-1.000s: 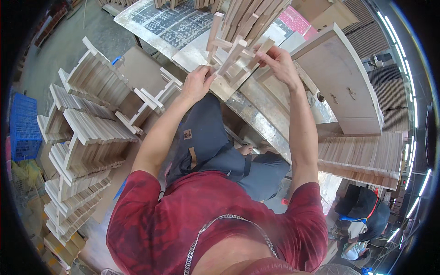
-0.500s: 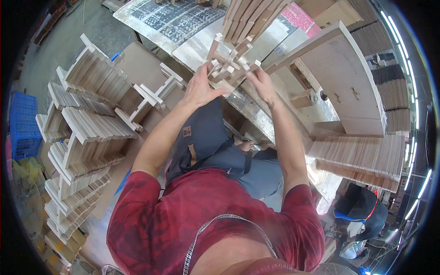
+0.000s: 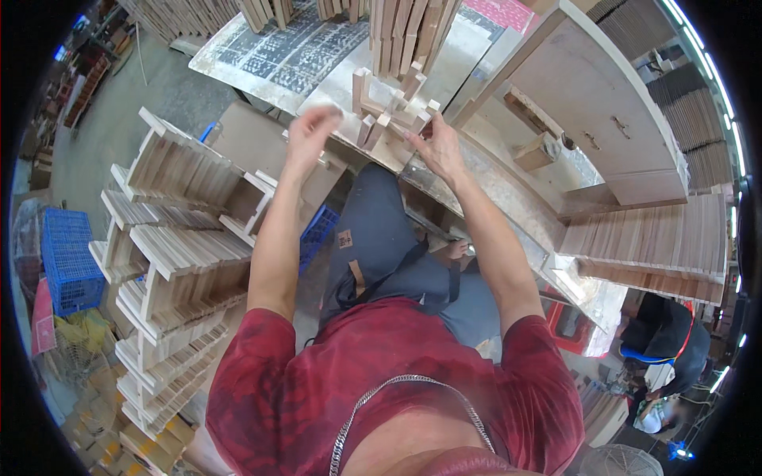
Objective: Manually assemble and stack wooden cross-pieces for furniture frames.
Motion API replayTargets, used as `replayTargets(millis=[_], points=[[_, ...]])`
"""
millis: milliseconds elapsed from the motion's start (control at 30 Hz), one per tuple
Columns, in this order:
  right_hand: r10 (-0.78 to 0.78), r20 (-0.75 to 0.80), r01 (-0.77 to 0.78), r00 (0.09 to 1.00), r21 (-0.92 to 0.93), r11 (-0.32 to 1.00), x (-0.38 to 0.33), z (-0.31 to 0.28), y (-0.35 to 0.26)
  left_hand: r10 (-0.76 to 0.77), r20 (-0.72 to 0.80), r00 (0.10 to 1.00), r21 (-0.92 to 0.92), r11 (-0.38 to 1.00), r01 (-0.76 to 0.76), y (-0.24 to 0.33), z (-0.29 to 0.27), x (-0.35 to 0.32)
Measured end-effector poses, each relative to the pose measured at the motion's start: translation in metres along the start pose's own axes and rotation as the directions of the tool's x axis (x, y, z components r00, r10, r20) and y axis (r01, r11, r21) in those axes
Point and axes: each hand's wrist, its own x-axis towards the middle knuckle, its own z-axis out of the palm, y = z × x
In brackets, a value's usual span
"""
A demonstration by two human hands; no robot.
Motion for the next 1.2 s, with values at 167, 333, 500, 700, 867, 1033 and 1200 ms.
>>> replayTargets(millis=[167, 333, 500, 700, 867, 1033, 1200], points=[[0.058, 0.060, -0.064, 0.997, 0.096, 0.993, -0.001, -0.010, -0.006, -0.015, 0.057, 0.998, -0.476, 0.878, 0.041, 0.021, 0.040, 0.080], [0.061, 0.114, -0.072, 0.992, 0.096, 0.993, 0.001, -0.011, -0.021, -0.090, 0.318, 0.944, -0.388, 0.896, 0.216, -0.004, 0.054, 0.113], [0.056, 0.081, -0.053, 0.995, -0.044, 0.998, -0.005, -0.008, -0.010, -0.207, 0.203, 0.957, -0.520, 0.805, 0.285, 0.001, 0.071, 0.106], [0.015, 0.065, -0.012, 0.998, -0.048, 0.999, 0.001, -0.003, -0.008, -0.128, 0.218, 0.968, -0.516, 0.827, 0.225, -0.009, 0.056, 0.114], [0.046, 0.049, -0.046, 0.998, -0.001, 0.999, -0.001, 0.006, 0.010, 0.241, -0.418, 0.876, -0.133, 0.937, -0.322, -0.004, 0.069, 0.070], [-0.037, 0.072, 0.044, 0.997, -0.100, 0.994, 0.004, 0.000, 0.006, 0.399, -0.172, 0.900, 0.466, 0.838, -0.282, 0.026, 0.085, -0.031], [-0.065, 0.039, 0.066, 0.997, -0.045, 0.997, 0.002, 0.002, 0.005, 0.280, -0.135, 0.951, 0.659, 0.741, -0.125, 0.026, 0.090, -0.035]])
